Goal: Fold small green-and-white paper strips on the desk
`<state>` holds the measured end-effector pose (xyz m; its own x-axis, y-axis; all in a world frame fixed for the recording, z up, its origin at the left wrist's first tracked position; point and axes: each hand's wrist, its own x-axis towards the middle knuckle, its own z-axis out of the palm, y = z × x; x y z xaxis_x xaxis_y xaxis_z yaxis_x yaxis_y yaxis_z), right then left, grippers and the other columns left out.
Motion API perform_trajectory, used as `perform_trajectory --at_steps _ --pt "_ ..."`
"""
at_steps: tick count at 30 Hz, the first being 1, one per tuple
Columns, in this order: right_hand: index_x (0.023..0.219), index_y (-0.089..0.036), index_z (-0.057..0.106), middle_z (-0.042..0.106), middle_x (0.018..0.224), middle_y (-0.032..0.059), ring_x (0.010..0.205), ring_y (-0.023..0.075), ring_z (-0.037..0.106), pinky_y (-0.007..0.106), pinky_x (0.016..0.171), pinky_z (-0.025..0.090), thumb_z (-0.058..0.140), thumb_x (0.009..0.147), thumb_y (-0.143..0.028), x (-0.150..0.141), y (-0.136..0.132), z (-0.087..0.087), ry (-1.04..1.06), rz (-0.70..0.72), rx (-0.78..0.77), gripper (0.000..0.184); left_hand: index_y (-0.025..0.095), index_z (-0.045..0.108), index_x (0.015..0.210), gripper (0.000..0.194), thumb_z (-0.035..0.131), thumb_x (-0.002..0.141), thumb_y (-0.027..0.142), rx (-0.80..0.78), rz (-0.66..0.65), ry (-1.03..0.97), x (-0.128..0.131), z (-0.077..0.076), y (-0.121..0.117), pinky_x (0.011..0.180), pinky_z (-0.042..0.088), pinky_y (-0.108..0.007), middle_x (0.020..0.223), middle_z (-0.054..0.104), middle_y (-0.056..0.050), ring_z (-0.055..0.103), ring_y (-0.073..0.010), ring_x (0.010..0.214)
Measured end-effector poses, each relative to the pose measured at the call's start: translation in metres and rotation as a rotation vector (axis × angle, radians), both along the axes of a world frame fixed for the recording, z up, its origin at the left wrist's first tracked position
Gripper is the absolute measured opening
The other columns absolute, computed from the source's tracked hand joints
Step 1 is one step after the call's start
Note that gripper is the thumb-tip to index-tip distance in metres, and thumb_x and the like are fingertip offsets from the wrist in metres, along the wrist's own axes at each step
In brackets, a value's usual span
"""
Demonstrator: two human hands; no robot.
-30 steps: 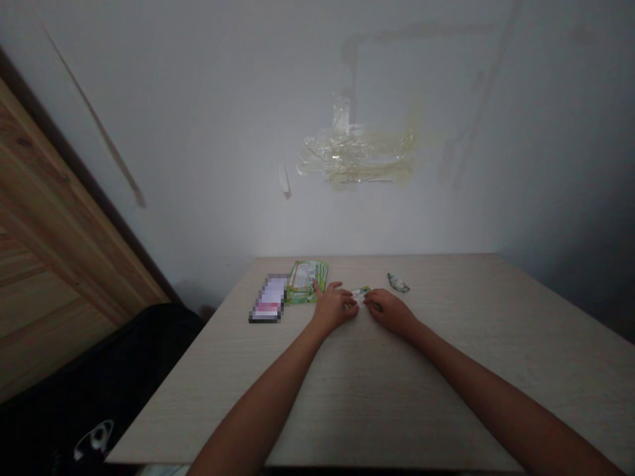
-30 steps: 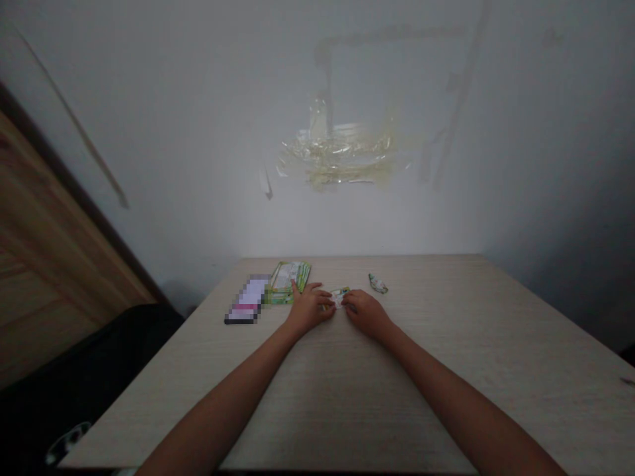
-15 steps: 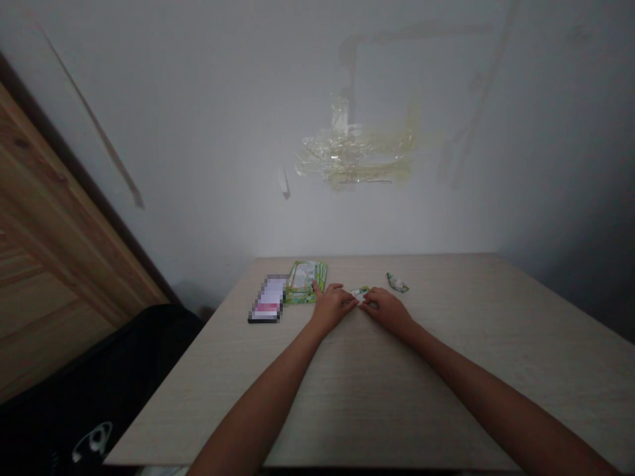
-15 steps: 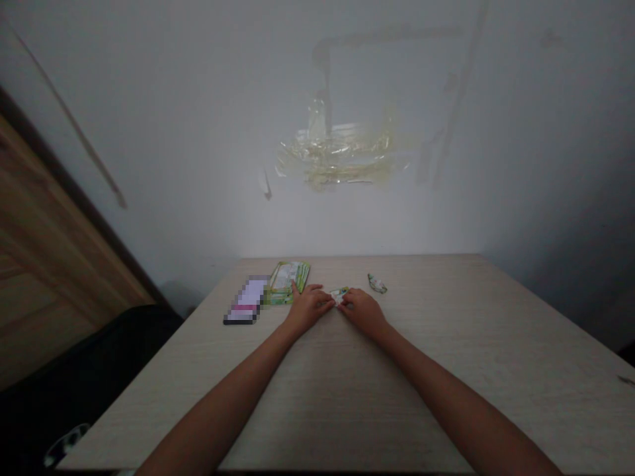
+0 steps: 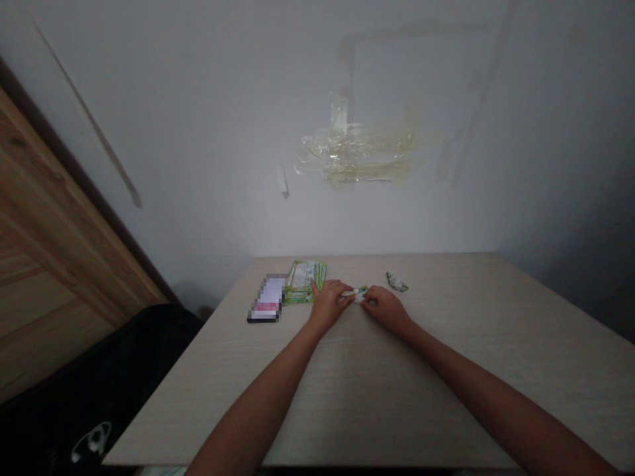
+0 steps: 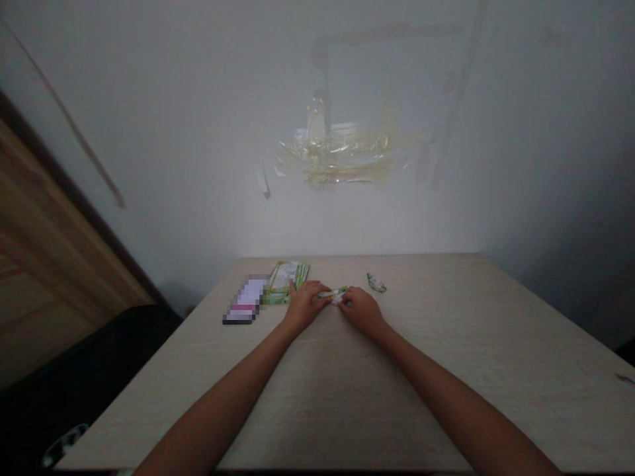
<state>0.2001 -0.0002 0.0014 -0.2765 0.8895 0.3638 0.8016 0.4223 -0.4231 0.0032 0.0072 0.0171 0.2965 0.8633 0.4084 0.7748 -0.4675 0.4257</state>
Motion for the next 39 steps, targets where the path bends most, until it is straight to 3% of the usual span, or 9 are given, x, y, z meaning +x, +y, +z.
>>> perform_trajectory --at_steps 6,19,30,39 --pt "0.082 -0.017 0.067 0.065 0.09 0.005 0.088 0.0174 0.059 0.028 0.082 0.044 0.058 0.085 -0.026 0.001 0.001 -0.003 0.054 -0.012 0.001 0.013 0.034 0.073 0.091 0.012 0.064 0.085 0.039 0.079 -0.063 0.037 -0.003 0.002 0.0 0.113 -0.006 -0.066 0.109 0.069 0.0 0.053 -0.0237 0.115" --pt "0.082 -0.017 0.067 0.066 0.089 0.0053 0.087 0.0178 0.059 0.029 0.082 0.044 0.058 0.086 -0.023 0.004 0.004 -0.005 0.09 0.037 0.024 0.011 0.042 0.073 0.097 0.015 0.064 0.085 0.042 0.134 -0.073 0.178 -0.006 -0.007 0.003 0.11 -0.012 -0.069 0.117 0.069 0.003 0.049 -0.0253 0.121" --pt "0.099 -0.017 0.072 0.07 0.099 0.0088 0.096 0.0209 0.061 0.034 0.09 0.046 0.057 0.089 -0.023 0.014 0.007 -0.006 0.04 0.166 0.046 0.019 0.04 0.072 0.101 0.02 0.055 0.091 0.044 0.158 -0.079 0.229 -0.006 -0.009 0.003 0.108 -0.009 -0.072 0.111 0.072 0.003 0.051 -0.0267 0.121" --pt "0.101 -0.02 0.073 0.07 0.108 0.0093 0.105 0.0213 0.061 0.037 0.097 0.047 0.054 0.09 -0.02 0.013 0.005 -0.008 0.05 0.223 0.08 0.023 0.039 0.072 0.101 0.021 0.055 0.091 0.044 0.167 -0.066 0.22 -0.004 -0.012 0.004 0.107 -0.011 -0.072 0.11 0.073 0.003 0.053 -0.0265 0.118"
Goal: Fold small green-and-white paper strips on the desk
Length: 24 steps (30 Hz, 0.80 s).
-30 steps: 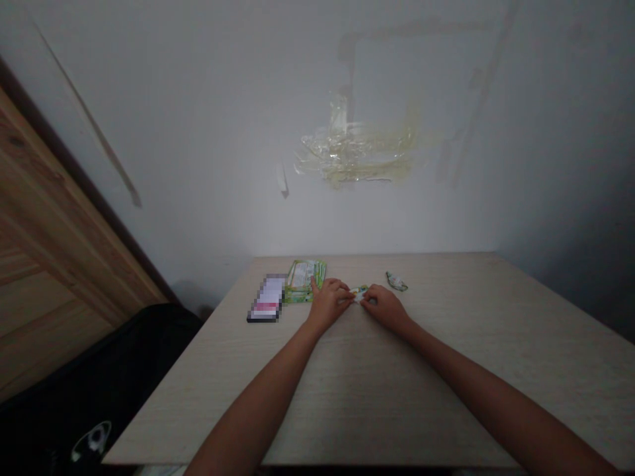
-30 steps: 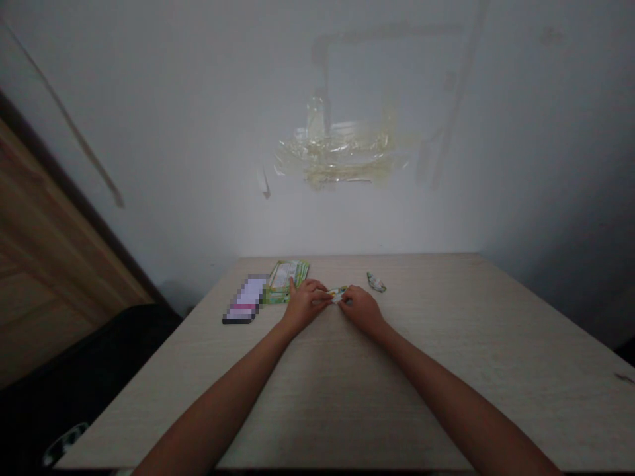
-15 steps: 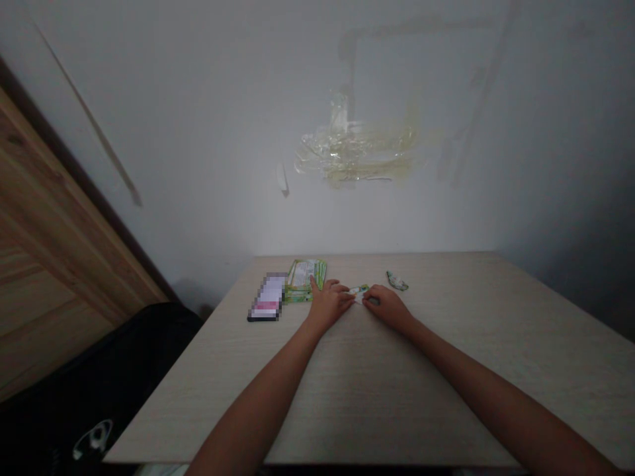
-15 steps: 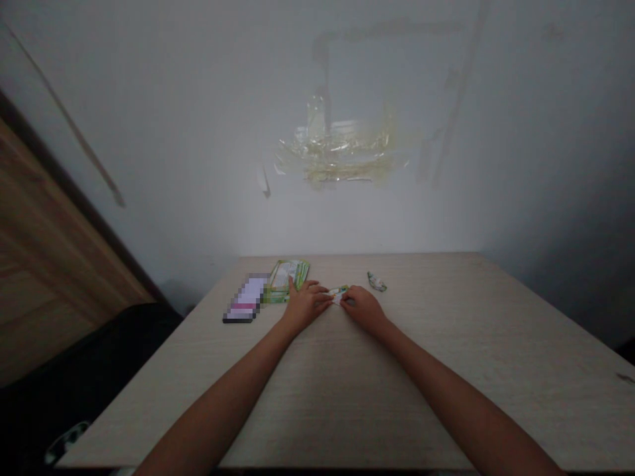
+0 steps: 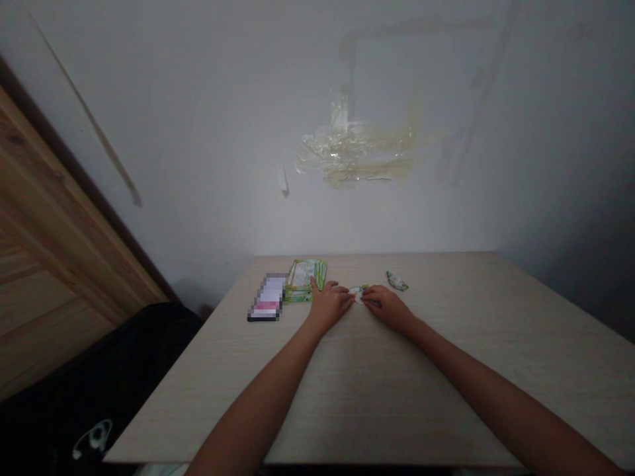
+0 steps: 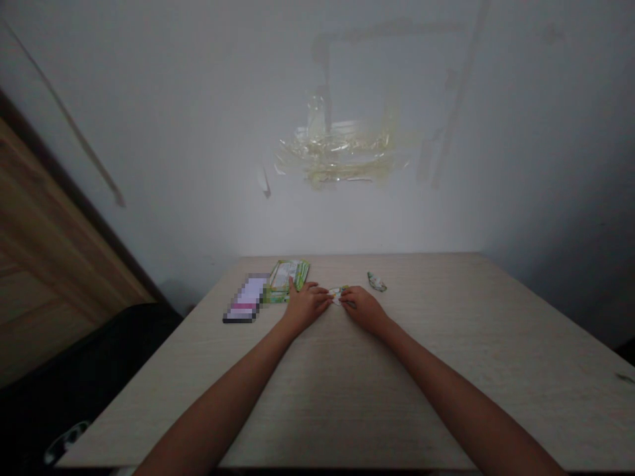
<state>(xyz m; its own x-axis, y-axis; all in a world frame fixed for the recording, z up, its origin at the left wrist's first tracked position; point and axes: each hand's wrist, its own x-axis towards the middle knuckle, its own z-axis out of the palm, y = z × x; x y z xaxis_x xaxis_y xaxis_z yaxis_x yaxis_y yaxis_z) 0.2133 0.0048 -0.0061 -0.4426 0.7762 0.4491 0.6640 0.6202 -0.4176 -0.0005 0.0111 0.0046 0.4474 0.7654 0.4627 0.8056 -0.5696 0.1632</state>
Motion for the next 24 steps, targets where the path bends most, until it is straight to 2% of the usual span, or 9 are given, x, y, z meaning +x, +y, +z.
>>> perform_trajectory --at_steps 11,17,24 --pt "0.11 -0.019 0.07 0.069 0.113 0.0088 0.108 0.0213 0.061 0.038 0.099 0.046 0.052 0.091 -0.021 -0.0001 0.0 -0.0015 -0.018 -0.004 0.014 0.027 0.04 0.072 0.102 0.021 0.055 0.091 0.043 -0.007 0.024 0.036 0.0006 0.0023 -0.0014 0.11 0.001 -0.071 0.11 0.073 0.002 0.054 -0.0255 0.115" --pt "0.112 -0.02 0.07 0.069 0.111 0.0085 0.106 0.021 0.059 0.036 0.096 0.046 0.051 0.091 -0.016 -0.0016 -0.0019 0.0007 -0.075 0.024 0.035 0.029 0.04 0.072 0.101 0.022 0.053 0.091 0.044 -0.024 0.024 0.021 0.0002 0.0039 -0.0017 0.107 -0.003 -0.075 0.11 0.072 0.003 0.054 -0.026 0.116" --pt "0.111 -0.021 0.071 0.068 0.103 0.0082 0.098 0.0209 0.057 0.035 0.09 0.046 0.052 0.086 -0.01 -0.0035 -0.001 0.0009 -0.155 0.035 0.064 0.032 0.039 0.071 0.1 0.02 0.055 0.09 0.043 -0.081 0.047 -0.02 0.0004 0.004 -0.0019 0.107 -0.006 -0.074 0.113 0.071 0.003 0.051 -0.0248 0.119"
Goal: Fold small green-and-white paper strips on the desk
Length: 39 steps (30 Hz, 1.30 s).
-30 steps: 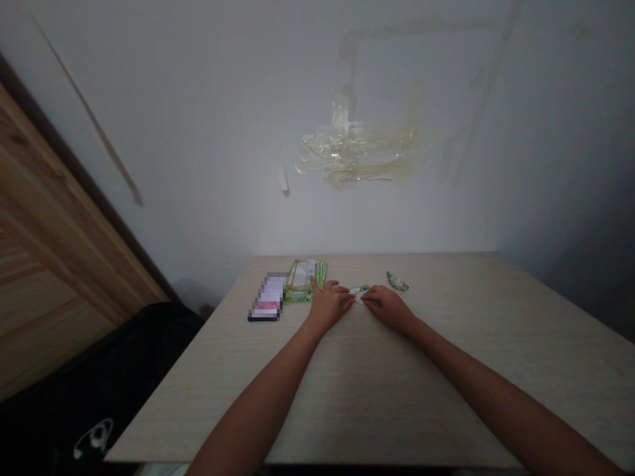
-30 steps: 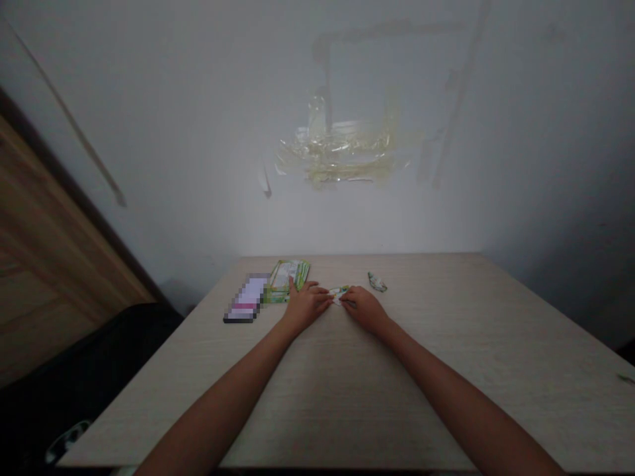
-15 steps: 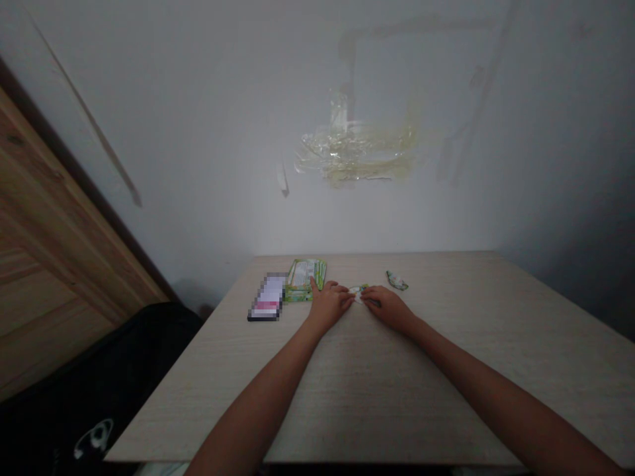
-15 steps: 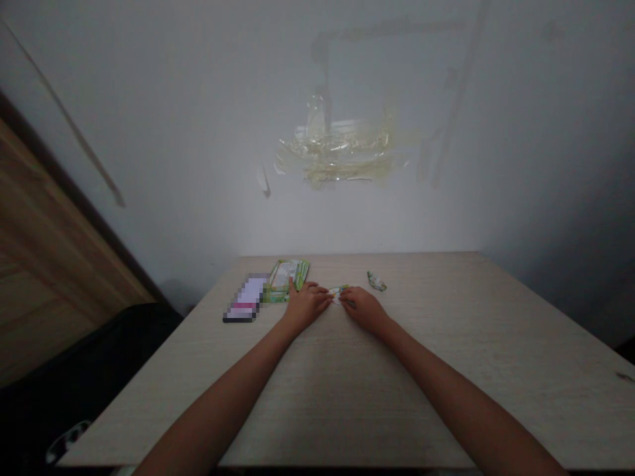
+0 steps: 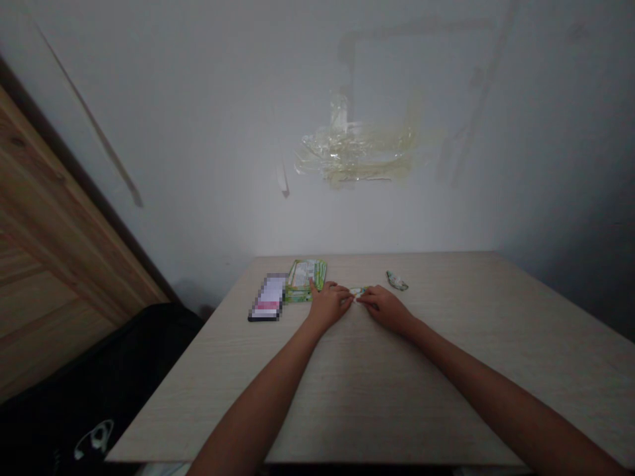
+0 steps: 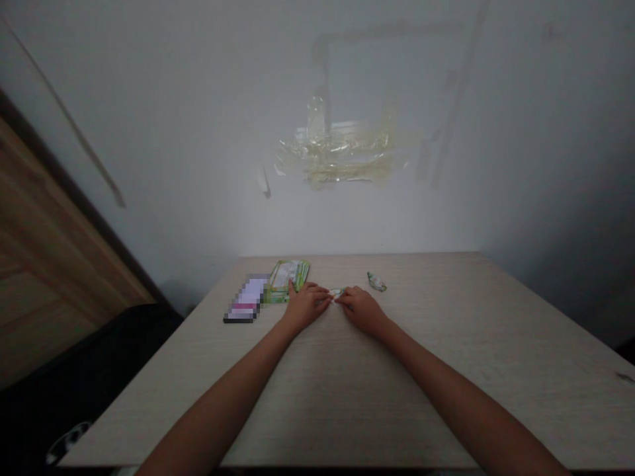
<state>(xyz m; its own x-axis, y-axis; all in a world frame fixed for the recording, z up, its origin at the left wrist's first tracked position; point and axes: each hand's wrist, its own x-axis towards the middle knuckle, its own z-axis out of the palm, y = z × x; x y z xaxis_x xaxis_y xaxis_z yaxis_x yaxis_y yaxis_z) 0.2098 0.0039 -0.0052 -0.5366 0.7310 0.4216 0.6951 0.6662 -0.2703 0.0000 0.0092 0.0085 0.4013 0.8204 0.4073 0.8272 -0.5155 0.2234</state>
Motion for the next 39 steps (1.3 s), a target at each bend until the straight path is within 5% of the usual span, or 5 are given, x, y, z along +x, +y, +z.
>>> perform_trajectory --at_steps 32,39 --pt "0.121 -0.018 0.064 0.062 0.111 0.0114 0.101 0.022 0.052 0.037 0.093 0.043 0.048 0.086 -0.009 -0.0051 0.0034 -0.0005 -0.083 -0.035 0.015 0.039 0.039 0.071 0.102 0.019 0.058 0.088 0.037 0.06 -0.047 -0.023 0.0002 0.0001 -0.0029 0.107 -0.007 -0.075 0.118 0.069 0.001 0.049 -0.0277 0.122" --pt "0.122 -0.019 0.064 0.061 0.11 0.0107 0.102 0.0217 0.052 0.036 0.092 0.043 0.05 0.085 -0.01 -0.0033 0.0046 -0.0002 -0.062 -0.034 0.001 0.04 0.036 0.075 0.094 0.017 0.061 0.085 0.035 0.05 -0.094 -0.026 -0.0004 0.0047 -0.0041 0.109 -0.007 -0.073 0.104 0.073 -0.001 0.054 -0.0258 0.114"
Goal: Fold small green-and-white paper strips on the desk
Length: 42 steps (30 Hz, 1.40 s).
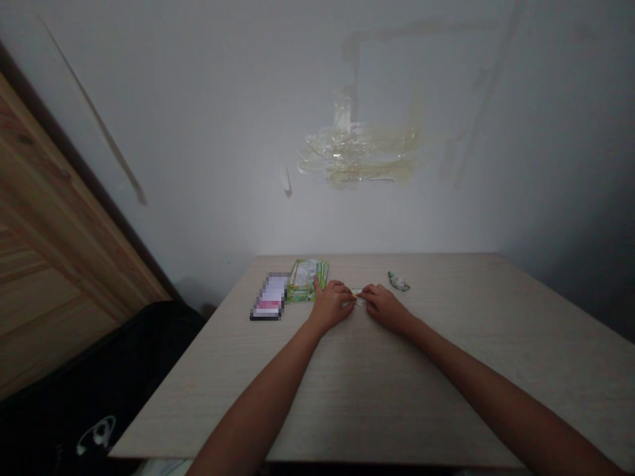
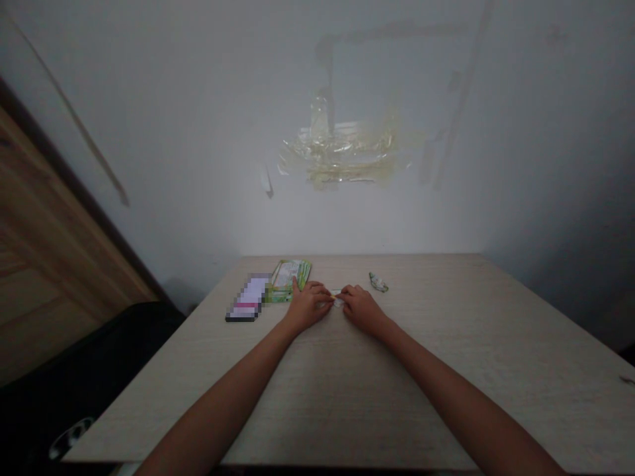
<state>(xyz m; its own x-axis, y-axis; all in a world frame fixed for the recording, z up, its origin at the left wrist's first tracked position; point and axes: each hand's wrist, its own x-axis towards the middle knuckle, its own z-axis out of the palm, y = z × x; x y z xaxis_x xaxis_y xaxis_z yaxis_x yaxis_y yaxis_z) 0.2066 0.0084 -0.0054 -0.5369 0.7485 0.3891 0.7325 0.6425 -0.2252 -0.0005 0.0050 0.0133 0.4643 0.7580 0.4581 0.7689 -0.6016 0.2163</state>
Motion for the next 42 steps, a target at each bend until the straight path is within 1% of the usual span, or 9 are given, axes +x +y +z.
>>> perform_trajectory --at_steps 9,13,17,20,25,31,35,39,42 --pt "0.123 -0.019 0.063 0.061 0.112 0.0111 0.104 0.022 0.052 0.037 0.093 0.043 0.05 0.086 -0.011 0.003 0.003 -0.003 0.009 0.015 -0.019 0.04 0.038 0.074 0.096 0.017 0.062 0.085 0.036 -0.025 -0.043 0.048 -0.007 0.001 0.001 0.106 -0.008 -0.076 0.105 0.073 0.001 0.051 -0.0272 0.121" --pt "0.124 -0.02 0.063 0.061 0.11 0.0102 0.103 0.0214 0.052 0.036 0.092 0.043 0.05 0.086 -0.011 0.003 0.003 -0.004 0.019 0.026 -0.018 0.041 0.036 0.074 0.095 0.016 0.061 0.084 0.035 -0.025 -0.049 0.086 -0.005 0.004 0.0 0.106 -0.008 -0.075 0.103 0.073 0.0 0.051 -0.0275 0.121" --pt "0.124 -0.02 0.062 0.061 0.11 0.01 0.102 0.0214 0.052 0.036 0.092 0.042 0.05 0.086 -0.01 0.002 0.001 -0.002 0.021 0.021 -0.026 0.041 0.032 0.074 0.091 0.016 0.058 0.086 0.032 0.033 -0.048 0.15 0.0 0.008 -0.004 0.111 -0.001 -0.07 0.098 0.073 -0.003 0.053 -0.0268 0.119" --pt "0.124 -0.021 0.063 0.061 0.11 0.0099 0.102 0.0216 0.052 0.037 0.092 0.042 0.05 0.086 -0.01 0.002 0.001 -0.001 0.027 0.017 -0.033 0.042 0.031 0.072 0.095 0.019 0.055 0.088 0.036 0.053 -0.069 0.183 -0.001 0.008 -0.01 0.112 0.004 -0.067 0.103 0.072 -0.003 0.052 -0.0269 0.12" --pt "0.124 -0.02 0.063 0.061 0.111 0.0103 0.103 0.0216 0.052 0.037 0.092 0.042 0.049 0.086 -0.01 0.002 -0.002 0.001 0.041 0.006 -0.042 0.041 0.035 0.062 0.118 0.029 0.047 0.093 0.04 -0.021 -0.085 0.146 -0.011 0.002 -0.019 0.112 -0.005 -0.067 0.126 0.065 -0.001 0.047 -0.0241 0.128" --pt "0.125 -0.02 0.062 0.061 0.111 0.0103 0.103 0.0218 0.052 0.037 0.093 0.042 0.048 0.086 -0.01 0.003 -0.001 -0.002 0.043 0.012 -0.03 0.042 0.043 0.06 0.12 0.031 0.043 0.094 0.048 -0.092 -0.034 0.117 -0.015 -0.003 -0.019 0.106 -0.01 -0.074 0.13 0.063 0.004 0.038 -0.0298 0.136" --pt "0.124 -0.019 0.063 0.061 0.11 0.0104 0.103 0.022 0.052 0.037 0.093 0.043 0.049 0.086 -0.009 0.003 -0.001 -0.001 0.051 0.019 -0.029 0.042 0.044 0.06 0.119 0.03 0.047 0.092 0.05 -0.047 -0.03 0.099 -0.014 -0.004 -0.023 0.104 -0.013 -0.075 0.133 0.061 0.005 0.032 -0.0316 0.139" --pt "0.125 -0.02 0.062 0.062 0.109 0.0098 0.101 0.0217 0.053 0.037 0.093 0.044 0.05 0.085 -0.009 0.002 -0.002 -0.001 0.062 0.027 -0.023 0.043 0.039 0.061 0.119 0.03 0.05 0.092 0.045 -0.006 -0.064 0.088 -0.013 -0.005 -0.024 0.109 -0.014 -0.07 0.133 0.06 0.002 0.035 -0.0286 0.138" --pt "0.125 -0.02 0.063 0.062 0.11 0.0102 0.102 0.0221 0.053 0.038 0.093 0.044 0.05 0.086 -0.009 0.003 -0.001 -0.002 0.067 0.031 -0.02 0.043 0.033 0.061 0.121 0.031 0.049 0.093 0.04 -0.04 -0.146 0.098 -0.015 -0.005 -0.021 0.116 -0.007 -0.062 0.13 0.062 -0.001 0.042 -0.0244 0.135"
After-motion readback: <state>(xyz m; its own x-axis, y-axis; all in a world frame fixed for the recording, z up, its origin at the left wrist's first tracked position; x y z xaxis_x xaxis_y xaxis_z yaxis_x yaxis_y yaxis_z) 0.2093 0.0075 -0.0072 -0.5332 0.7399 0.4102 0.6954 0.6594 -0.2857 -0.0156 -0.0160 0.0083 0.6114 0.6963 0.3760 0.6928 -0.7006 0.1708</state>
